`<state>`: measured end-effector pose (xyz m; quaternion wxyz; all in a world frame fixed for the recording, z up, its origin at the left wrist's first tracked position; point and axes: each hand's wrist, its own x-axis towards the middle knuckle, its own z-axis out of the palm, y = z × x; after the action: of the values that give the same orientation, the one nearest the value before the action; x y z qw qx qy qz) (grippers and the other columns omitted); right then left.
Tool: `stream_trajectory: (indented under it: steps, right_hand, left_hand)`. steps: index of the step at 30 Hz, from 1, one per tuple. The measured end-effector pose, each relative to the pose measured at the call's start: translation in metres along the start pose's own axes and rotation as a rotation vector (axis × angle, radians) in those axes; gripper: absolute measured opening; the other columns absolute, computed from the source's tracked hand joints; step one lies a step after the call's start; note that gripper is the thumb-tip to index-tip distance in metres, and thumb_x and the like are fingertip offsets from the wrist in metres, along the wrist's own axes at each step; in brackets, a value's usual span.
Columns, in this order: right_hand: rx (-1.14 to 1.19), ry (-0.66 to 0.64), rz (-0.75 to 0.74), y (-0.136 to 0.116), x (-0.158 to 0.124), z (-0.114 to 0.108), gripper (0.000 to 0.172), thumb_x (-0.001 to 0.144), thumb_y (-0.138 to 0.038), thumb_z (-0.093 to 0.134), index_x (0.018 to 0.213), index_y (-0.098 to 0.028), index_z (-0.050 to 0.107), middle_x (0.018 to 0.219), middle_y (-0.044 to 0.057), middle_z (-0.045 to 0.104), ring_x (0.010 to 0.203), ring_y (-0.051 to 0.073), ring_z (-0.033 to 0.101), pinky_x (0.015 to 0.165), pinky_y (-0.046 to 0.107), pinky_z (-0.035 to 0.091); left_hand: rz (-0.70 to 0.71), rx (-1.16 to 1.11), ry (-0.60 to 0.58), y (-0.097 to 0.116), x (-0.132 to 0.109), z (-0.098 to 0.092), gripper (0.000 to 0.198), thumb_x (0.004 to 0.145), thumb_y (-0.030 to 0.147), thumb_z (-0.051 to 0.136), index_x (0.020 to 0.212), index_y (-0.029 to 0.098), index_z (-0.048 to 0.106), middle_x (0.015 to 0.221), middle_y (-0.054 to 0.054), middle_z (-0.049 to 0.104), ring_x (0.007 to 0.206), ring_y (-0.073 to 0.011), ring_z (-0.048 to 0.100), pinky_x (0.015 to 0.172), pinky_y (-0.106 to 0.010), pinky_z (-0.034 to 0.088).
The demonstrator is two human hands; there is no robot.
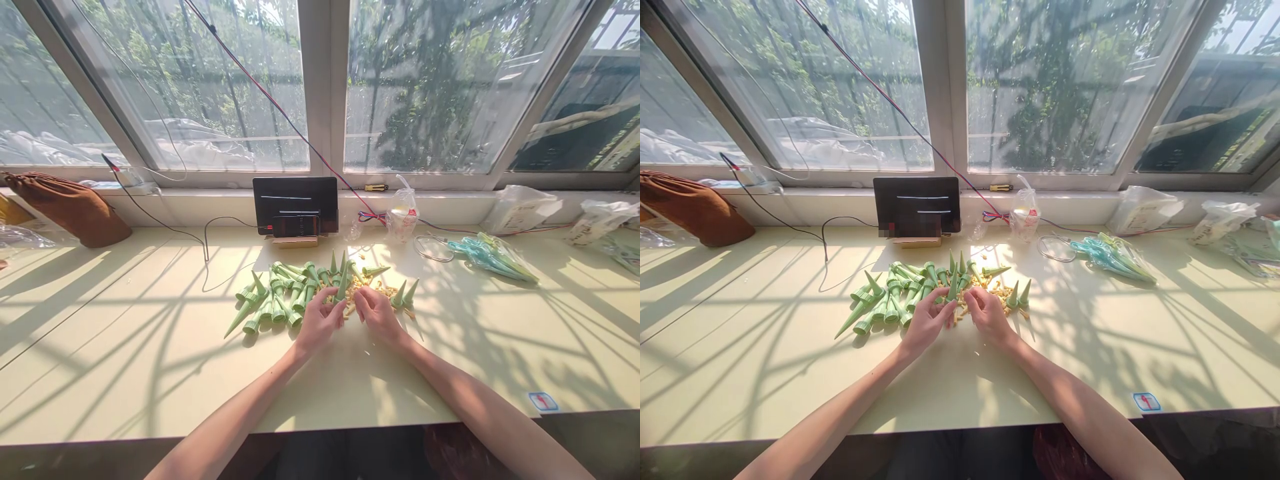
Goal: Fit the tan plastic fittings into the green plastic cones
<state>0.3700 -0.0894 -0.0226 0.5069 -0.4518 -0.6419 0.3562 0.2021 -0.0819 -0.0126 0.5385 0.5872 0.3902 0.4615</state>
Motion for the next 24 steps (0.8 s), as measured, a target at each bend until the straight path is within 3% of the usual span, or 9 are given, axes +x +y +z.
stream_trajectory:
  steps: [9, 12, 16, 24]
  right_hand:
    - [-0.023, -0.009, -0.005, 0.0006, -0.0003, 0.0011, 0.042, 0.096, -0.055, 0.050, 0.070, -0.022, 0.047, 0.054, -0.004, 0.046, 0.049, 0.013, 0.046, 0.049, 0.027, 0.037]
    - [0.024, -0.007, -0.010, 0.0010, 0.0002, 0.0004, 0.033, 0.095, -0.053, 0.054, 0.090, -0.021, 0.058, 0.066, -0.002, 0.056, 0.051, 0.013, 0.051, 0.049, 0.026, 0.041]
    - [0.080, 0.034, -0.041, 0.0032, 0.0008, -0.0006, 0.032, 0.093, -0.049, 0.059, 0.109, -0.021, 0.058, 0.082, 0.002, 0.061, 0.056, 0.013, 0.056, 0.050, 0.027, 0.045]
    - [0.041, 0.041, -0.061, 0.0038, 0.0011, 0.0001, 0.025, 0.095, -0.046, 0.056, 0.096, -0.022, 0.059, 0.084, 0.003, 0.063, 0.053, 0.013, 0.055, 0.049, 0.027, 0.043]
  left_hand:
    - [-0.001, 0.001, 0.007, 0.0056, -0.0013, 0.0007, 0.040, 0.083, 0.048, 0.068, 0.107, 0.017, 0.060, 0.052, 0.004, 0.057, 0.048, -0.0123, 0.054, 0.051, -0.025, 0.044]
    - [-0.007, -0.007, 0.024, 0.0055, -0.0012, 0.0008, 0.041, 0.082, 0.049, 0.069, 0.107, 0.017, 0.060, 0.051, 0.004, 0.057, 0.047, -0.0121, 0.054, 0.051, -0.024, 0.044]
    - [-0.001, -0.009, 0.028, 0.0051, -0.0006, 0.0008, 0.041, 0.082, 0.049, 0.069, 0.106, 0.017, 0.061, 0.051, 0.004, 0.058, 0.047, -0.0116, 0.054, 0.050, -0.023, 0.044]
    - [0.005, -0.005, 0.005, 0.0026, -0.0007, 0.0005, 0.037, 0.084, 0.046, 0.068, 0.106, 0.017, 0.059, 0.052, 0.004, 0.056, 0.048, -0.0105, 0.052, 0.051, -0.022, 0.043]
